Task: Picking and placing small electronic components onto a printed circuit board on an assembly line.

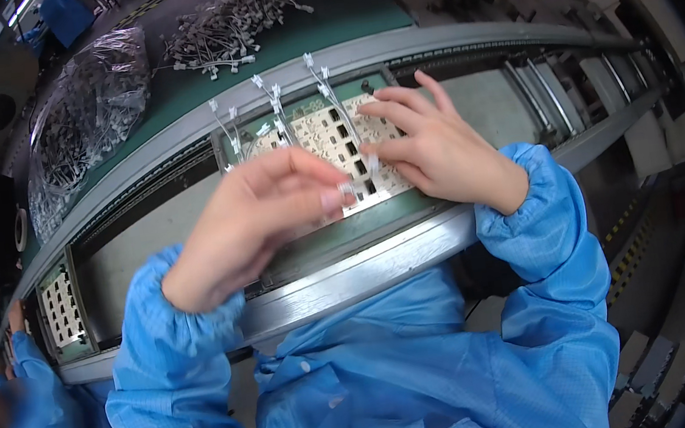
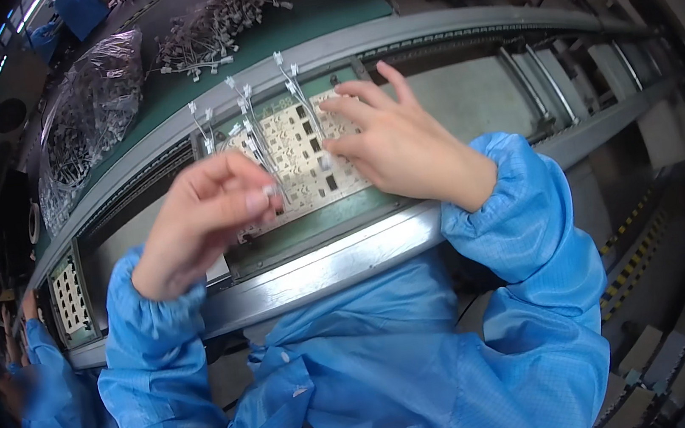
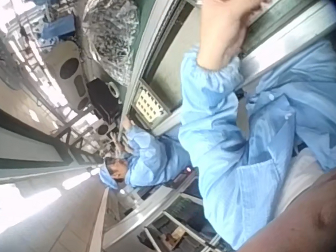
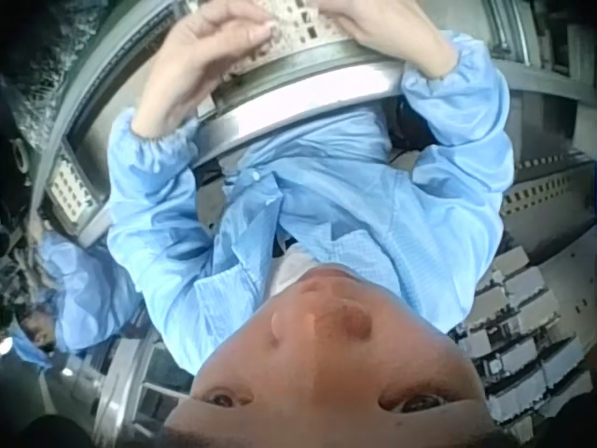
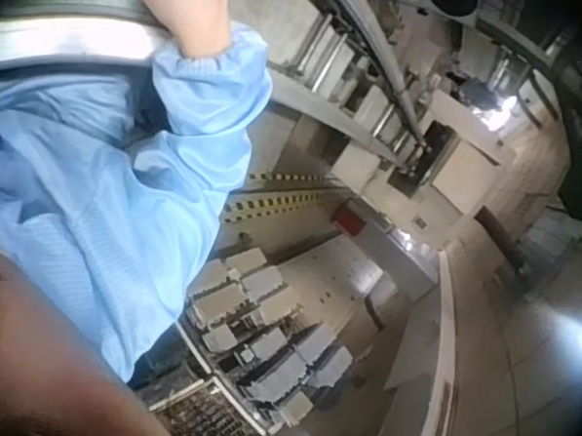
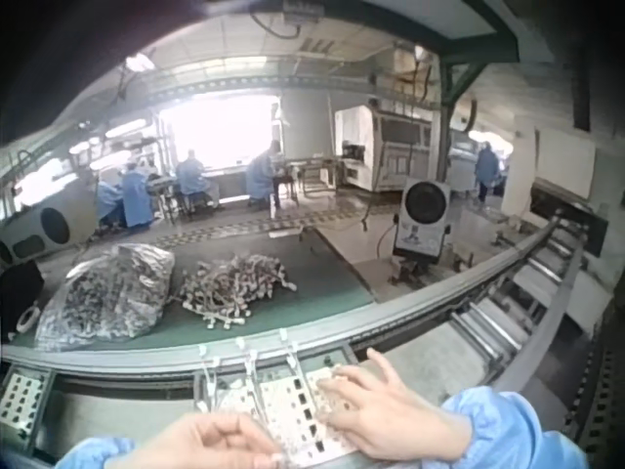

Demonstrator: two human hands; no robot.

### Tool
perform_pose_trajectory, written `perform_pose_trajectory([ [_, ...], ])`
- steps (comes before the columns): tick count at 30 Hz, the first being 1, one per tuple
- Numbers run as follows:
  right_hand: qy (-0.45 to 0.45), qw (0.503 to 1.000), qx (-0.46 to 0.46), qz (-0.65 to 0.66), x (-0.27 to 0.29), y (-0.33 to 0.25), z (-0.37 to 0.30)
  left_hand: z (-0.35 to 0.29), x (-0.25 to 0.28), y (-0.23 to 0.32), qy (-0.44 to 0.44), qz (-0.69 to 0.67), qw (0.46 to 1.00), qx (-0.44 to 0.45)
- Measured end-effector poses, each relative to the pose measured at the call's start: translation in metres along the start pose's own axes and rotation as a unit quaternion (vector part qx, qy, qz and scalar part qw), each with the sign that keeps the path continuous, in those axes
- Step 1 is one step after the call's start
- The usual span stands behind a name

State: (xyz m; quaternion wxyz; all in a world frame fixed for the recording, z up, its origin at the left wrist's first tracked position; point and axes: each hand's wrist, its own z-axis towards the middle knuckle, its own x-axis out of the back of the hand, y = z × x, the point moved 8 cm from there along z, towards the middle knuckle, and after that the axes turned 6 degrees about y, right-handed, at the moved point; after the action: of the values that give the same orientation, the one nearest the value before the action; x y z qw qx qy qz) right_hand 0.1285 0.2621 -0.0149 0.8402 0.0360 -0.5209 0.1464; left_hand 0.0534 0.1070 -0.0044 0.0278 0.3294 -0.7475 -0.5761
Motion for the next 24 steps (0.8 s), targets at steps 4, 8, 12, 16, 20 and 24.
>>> perform_pose_trajectory([
  [4, -0.021, 0.998, 0.007, 0.065, -0.001, 0.022, 0.025, -0.018, -0.011, -0.004, 0.013, -0.023, 0.998, -0.048],
  [8, 0.048, 0.995, -0.083, 0.030, 0.005, 0.093, 0.102, -0.010, -0.028, -0.003, 0.016, -0.040, 0.997, -0.070],
  [12, 0.063, 0.976, -0.210, 0.012, -0.046, 0.157, 0.158, -0.009, -0.047, 0.019, 0.072, 0.148, 0.940, -0.299],
  [16, 0.061, 0.981, -0.166, -0.073, -0.086, 0.154, 0.183, -0.024, -0.046, 0.026, 0.109, 0.298, 0.857, -0.406],
  [20, 0.117, 0.978, -0.151, -0.081, -0.083, 0.170, 0.201, -0.023, -0.035, 0.023, 0.165, 0.363, 0.803, -0.442],
  [24, 0.284, 0.937, -0.199, -0.037, -0.040, 0.201, 0.189, -0.018, -0.034, 0.026, 0.198, 0.444, 0.735, -0.473],
])
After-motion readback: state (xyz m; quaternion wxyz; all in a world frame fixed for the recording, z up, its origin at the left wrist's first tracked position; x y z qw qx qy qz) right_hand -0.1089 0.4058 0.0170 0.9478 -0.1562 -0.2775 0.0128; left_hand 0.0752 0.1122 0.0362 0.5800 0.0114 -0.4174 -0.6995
